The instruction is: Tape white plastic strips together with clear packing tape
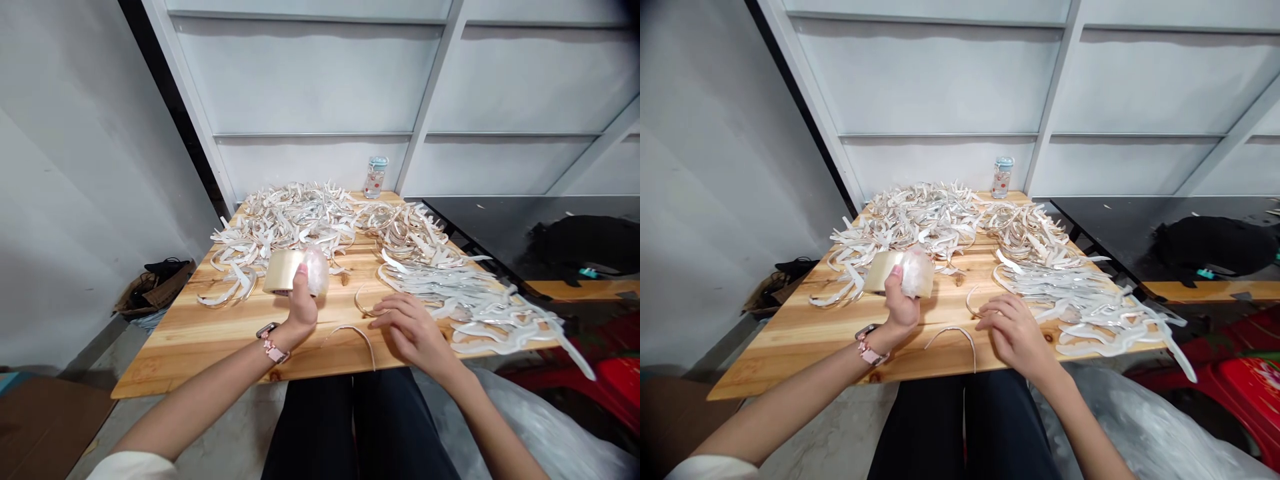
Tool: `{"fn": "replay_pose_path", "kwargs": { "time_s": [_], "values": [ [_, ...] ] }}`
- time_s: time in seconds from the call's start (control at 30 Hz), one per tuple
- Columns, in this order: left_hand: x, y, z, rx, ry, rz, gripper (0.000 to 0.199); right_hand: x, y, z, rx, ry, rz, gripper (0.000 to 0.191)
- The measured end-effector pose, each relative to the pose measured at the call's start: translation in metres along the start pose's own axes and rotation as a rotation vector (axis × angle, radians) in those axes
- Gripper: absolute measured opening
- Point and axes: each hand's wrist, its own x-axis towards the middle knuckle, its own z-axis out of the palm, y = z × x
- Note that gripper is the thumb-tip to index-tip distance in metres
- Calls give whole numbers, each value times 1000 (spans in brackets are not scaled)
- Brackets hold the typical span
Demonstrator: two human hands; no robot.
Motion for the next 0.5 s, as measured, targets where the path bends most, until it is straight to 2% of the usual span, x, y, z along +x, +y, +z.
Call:
{"fn": "replay_pose_path", "kwargs": {
  "time_s": [0.07, 0.17, 0.23, 0.3, 0.4, 0.5],
  "values": [
    [-1, 0, 1, 10, 11, 52, 64, 5, -13, 3, 17, 8, 25, 26],
    [-1, -1, 1, 28, -3, 48, 67, 10, -28, 21, -10, -67, 80, 23],
    [0, -2, 1, 27, -5, 55, 69, 10, -32, 33, -19, -102, 78, 19],
    [2, -2, 1, 26, 4, 67, 68, 10, -31, 38, 32, -83, 98, 12],
    [3, -3, 0, 15, 41, 47, 66, 12, -25, 24, 87, 32, 209, 14],
    [4, -4, 0, -3, 71, 24, 67, 20, -12, -2, -4, 191, 356, 8]
  ]
}}
